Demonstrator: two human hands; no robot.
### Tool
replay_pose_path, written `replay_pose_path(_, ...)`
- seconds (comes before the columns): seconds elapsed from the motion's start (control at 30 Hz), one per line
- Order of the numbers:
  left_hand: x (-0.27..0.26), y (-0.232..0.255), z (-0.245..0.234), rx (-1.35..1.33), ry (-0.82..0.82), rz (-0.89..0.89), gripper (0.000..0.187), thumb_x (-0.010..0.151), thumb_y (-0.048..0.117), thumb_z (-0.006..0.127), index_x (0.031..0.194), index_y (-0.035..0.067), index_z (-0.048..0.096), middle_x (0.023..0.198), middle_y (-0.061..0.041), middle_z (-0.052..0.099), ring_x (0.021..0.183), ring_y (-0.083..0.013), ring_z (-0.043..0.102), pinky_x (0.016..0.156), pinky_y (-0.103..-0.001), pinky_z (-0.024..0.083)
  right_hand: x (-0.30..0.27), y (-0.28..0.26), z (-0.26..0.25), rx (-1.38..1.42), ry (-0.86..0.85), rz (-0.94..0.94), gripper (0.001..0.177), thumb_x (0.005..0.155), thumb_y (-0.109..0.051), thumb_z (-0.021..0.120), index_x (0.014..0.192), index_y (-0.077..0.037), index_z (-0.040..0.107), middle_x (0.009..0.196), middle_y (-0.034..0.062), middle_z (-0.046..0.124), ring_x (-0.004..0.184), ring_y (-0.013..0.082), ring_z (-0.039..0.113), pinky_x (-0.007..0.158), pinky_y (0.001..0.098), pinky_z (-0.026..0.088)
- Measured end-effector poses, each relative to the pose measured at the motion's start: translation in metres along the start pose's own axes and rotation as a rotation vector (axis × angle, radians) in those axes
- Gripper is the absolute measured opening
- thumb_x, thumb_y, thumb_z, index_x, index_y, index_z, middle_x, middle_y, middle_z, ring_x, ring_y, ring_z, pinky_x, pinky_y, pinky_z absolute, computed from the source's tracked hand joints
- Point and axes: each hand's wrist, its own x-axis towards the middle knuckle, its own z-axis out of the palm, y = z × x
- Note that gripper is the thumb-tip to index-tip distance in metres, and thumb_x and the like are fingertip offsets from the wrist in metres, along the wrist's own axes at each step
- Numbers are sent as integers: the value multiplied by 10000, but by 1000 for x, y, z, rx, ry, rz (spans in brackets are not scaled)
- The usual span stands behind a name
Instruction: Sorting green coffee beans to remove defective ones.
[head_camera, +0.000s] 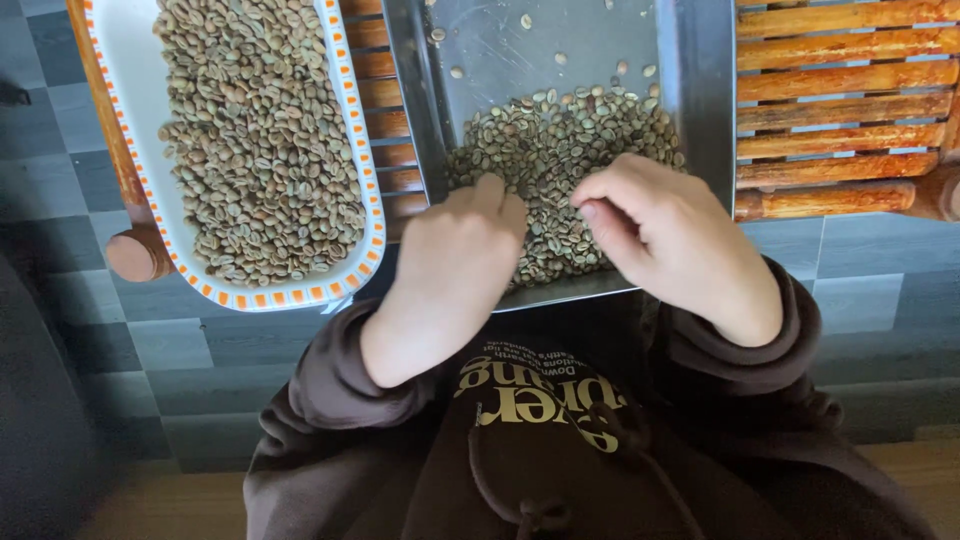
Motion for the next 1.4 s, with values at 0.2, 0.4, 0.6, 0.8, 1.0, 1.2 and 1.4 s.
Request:
replay_pose_path(0.2,-7,-16,-50,-37,101,-126,83,888,32,707,955,58,665,872,-57,525,603,-177,520,507,-314,424,16,-25,15,45,-101,-21,68,869,7,694,936,15,706,891,84,660,537,132,559,496,227,516)
replay_pose_path(0.4,-20,-22,-45,-69,1,-93,86,824,44,671,891,70,623,876,-79,533,626,-243,573,551,-363,462,26,-40,30,-13,-84,-22,138,828,-11,704,965,1,709,912,82,631,598,221,615,595,325,542)
replay_pose_path(0.6,-20,-25,-48,-118,26,-110,96,825,31,677,909,56,638,888,-92,549,644,-251,577,555,-360,466,34,-43,39,-68,-118,-38,17,847,-13,670,849,-2,682,885,97,632,588,237,604,628,346,556)
replay_pose_path(0.8,-24,-30,-49,-147,72,-160,56,916,54,717,968,59,698,880,-66,557,626,-222,566,543,-348,456,31,-51,28,23,-39,-21,101,829,21,711,923,11,677,873,84,599,542,197,535,551,325,491)
replay_pose_path(1.0,-26,-30,-52,-177,123,-180,47,935,45,715,974,43,688,883,-76,544,630,-231,560,533,-352,439,37,-55,44,95,-86,-83,86,858,18,691,930,21,736,923,79,645,583,141,556,542,240,510)
replay_pose_path(1.2,-27,-31,-51,-193,141,-191,32,947,48,708,960,45,678,879,-80,550,609,-244,548,545,-358,438,34,-61,47,104,-91,-44,126,837,3,664,958,10,701,980,94,620,684,244,614,657,336,528)
replay_pose_path(1.4,-28,-31,-50,-221,158,-209,32,954,74,710,973,56,691,877,-77,553,591,-251,546,537,-365,431,33,-59,51,41,-118,-50,98,839,9,656,923,-1,705,942,91,615,628,233,596,619,344,519)
